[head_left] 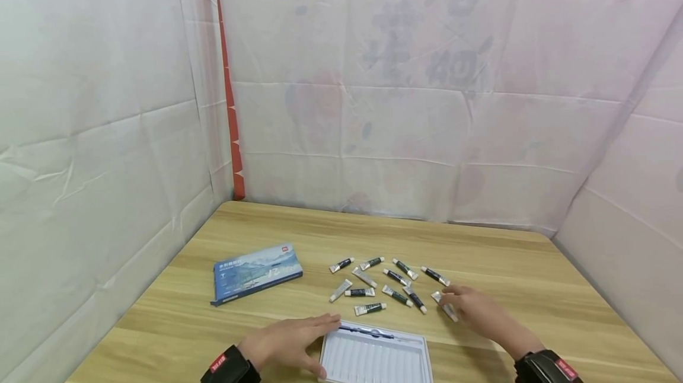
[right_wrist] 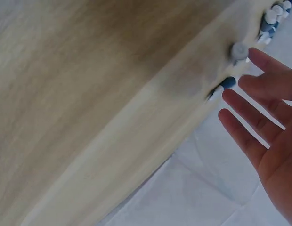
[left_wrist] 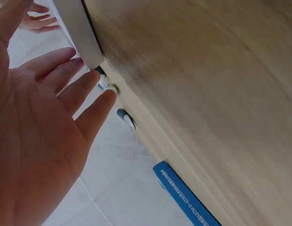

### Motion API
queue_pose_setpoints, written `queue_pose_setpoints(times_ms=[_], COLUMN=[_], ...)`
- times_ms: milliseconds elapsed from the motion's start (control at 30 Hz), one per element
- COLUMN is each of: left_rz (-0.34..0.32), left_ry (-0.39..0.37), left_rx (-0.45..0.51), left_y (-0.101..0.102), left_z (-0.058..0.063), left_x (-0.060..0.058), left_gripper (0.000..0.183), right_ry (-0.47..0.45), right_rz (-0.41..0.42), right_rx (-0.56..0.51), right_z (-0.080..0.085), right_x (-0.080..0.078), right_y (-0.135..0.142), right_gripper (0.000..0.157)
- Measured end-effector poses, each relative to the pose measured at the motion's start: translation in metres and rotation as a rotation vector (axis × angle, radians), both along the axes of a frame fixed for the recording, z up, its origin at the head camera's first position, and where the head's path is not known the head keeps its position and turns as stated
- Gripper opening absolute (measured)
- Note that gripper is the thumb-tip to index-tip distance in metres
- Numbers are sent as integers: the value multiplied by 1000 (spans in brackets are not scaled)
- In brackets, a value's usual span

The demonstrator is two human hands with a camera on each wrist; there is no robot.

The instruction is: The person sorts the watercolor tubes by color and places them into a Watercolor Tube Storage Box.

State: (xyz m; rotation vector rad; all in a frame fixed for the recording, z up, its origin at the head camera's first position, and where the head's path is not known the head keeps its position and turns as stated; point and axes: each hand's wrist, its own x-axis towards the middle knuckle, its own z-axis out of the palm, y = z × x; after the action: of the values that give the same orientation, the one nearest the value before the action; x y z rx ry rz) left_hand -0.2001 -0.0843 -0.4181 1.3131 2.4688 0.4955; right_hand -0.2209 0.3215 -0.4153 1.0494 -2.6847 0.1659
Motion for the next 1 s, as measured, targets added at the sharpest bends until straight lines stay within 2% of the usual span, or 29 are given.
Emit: queue_pose_setpoints(times_ms=[167, 333, 500, 733, 900, 1000], left_rz=[20, 36, 42, 46, 70, 86], left_ry=[-34, -27, -40, -43, -39, -42], left_rx=[-2, -16, -33, -46, -39, -43], left_y=[1, 3, 6, 9, 11, 12], left_z=[-3, -2, 2, 6, 5, 4], left_x=[0, 0, 0, 2, 1, 0], left_gripper=[78, 79, 79, 82, 82, 83], right_ry=[-3, 32, 90, 41, 93, 120], right_rz=[-33, -49, 1, 45, 118, 133], right_rx=[41, 70, 57, 20, -37, -52], right_z=[-5, -6, -8, -10, -14, -15], right_x=[-2, -1, -1, -3, -4, -4], right_y=[-1, -4, -4, -4, -5, -6], right_gripper=[29, 20, 27, 21, 22, 20])
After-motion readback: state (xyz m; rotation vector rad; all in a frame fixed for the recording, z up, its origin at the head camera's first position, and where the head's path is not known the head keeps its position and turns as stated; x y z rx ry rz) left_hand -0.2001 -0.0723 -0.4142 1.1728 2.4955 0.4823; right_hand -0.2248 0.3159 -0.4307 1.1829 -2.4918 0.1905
